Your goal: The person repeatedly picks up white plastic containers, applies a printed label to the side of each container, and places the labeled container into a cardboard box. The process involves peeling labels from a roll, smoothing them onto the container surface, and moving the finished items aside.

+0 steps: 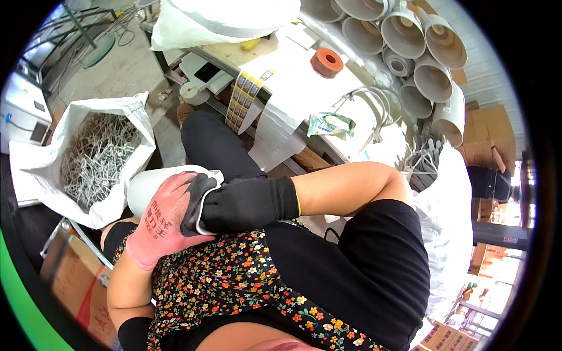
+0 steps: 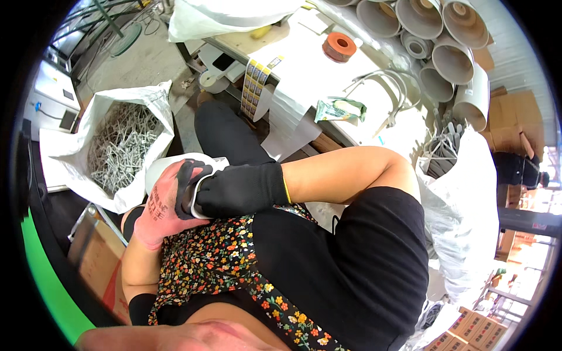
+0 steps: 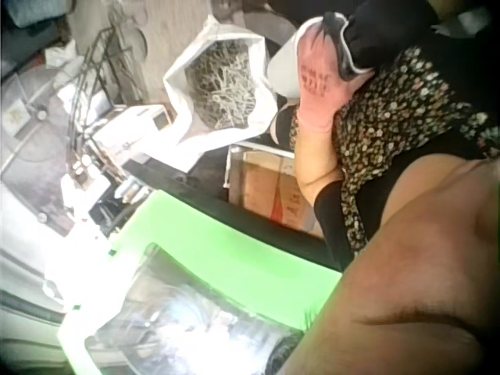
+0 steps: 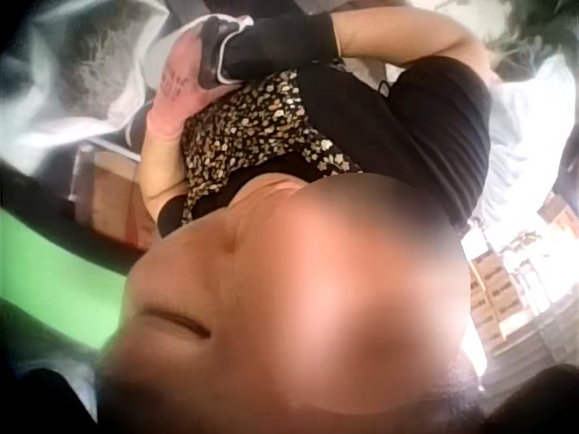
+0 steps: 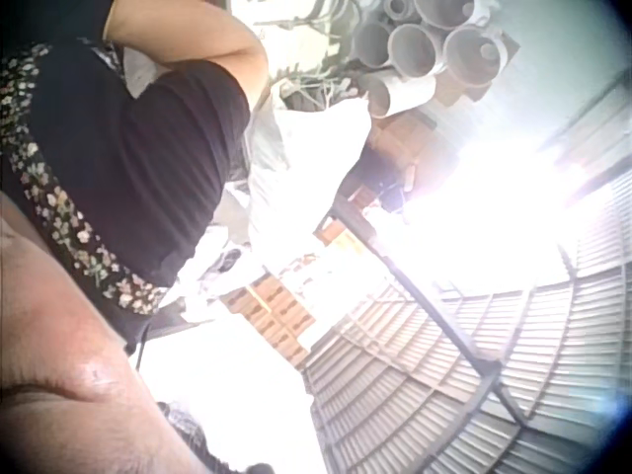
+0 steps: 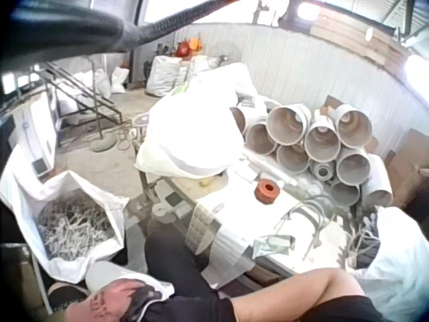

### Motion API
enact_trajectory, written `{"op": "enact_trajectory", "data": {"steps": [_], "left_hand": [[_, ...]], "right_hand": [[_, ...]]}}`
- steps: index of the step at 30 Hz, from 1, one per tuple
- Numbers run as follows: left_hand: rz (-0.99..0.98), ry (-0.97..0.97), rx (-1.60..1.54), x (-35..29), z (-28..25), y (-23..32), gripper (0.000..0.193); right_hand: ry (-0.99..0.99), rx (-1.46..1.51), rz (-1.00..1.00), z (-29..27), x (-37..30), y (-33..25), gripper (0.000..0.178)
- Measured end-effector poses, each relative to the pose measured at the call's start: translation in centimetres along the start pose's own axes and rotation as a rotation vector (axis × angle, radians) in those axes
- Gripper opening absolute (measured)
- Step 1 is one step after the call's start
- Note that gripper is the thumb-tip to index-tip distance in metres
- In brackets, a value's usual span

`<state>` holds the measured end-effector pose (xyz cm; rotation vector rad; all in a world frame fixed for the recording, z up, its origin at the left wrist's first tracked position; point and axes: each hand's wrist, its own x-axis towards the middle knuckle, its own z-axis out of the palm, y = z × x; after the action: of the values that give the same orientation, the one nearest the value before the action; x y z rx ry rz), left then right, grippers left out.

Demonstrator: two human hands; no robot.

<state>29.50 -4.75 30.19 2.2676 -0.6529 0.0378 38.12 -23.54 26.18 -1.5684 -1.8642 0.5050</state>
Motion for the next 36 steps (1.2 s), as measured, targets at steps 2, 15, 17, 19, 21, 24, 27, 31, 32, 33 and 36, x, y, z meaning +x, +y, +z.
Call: {"op": "enact_trajectory", "data": {"steps": [2,15,17,19,21,24,27,31,32,33,36], "left_hand": [[-0.015,-0.154,0.061,0.5,-0.1,-0.9,0.072],[-1.329,0.324,-0.785,-9.3,1.7,-24.3,0.032],[-0.909,0.063,-0.124,-12.6,1.1,-26.7,0.033],[-0.798,0.128,0.101,-11.9,-0.3,-25.5,0.041],[-0.74,0.253,0.25,-13.4,-3.1,-26.5,0.041],[-0.854,0.67,-0.015,-13.3,-7.2,-25.7,0.039],[-0.516,0.513,0.618,-13.4,-13.8,-22.3,0.038],[-0.555,0.752,-0.061,-11.2,-18.7,-18.4,0.035],[-0.523,0.783,-0.083,-11.3,-18.8,-18.9,0.035],[-0.493,0.82,-0.1,-11.8,-18.8,-19.3,0.034],[-0.5,0.95,-0.238,-8.9,-14.6,-19.5,0.032]], "right_hand": [[-0.027,0.04,0.018,0.4,-0.6,0.6,0.011],[0.724,-0.619,0.562,-2.9,-11.8,8.9,0.026],[0.759,-0.873,0.893,-3.0,-15.6,11.6,0.037],[0.646,-0.876,1.042,-3.4,-17.6,12.8,0.035],[0.607,-0.888,1.053,-3.5,-17.8,13.4,0.027],[0.636,-0.806,1.086,-3.8,-17.8,13.8,0.016],[0.617,-0.821,1.126,-3.9,-18.2,14.8,0.007],[0.64,-0.786,1.113,-4.0,-18.2,15.5,0.007],[0.604,-0.726,1.168,-3.9,-18.5,15.8,0.014],[0.61,-0.704,1.159,-4.2,-17.8,15.4,0.018],[0.586,-0.7,1.177,-4.2,-16.8,13.6,0.034]]}}
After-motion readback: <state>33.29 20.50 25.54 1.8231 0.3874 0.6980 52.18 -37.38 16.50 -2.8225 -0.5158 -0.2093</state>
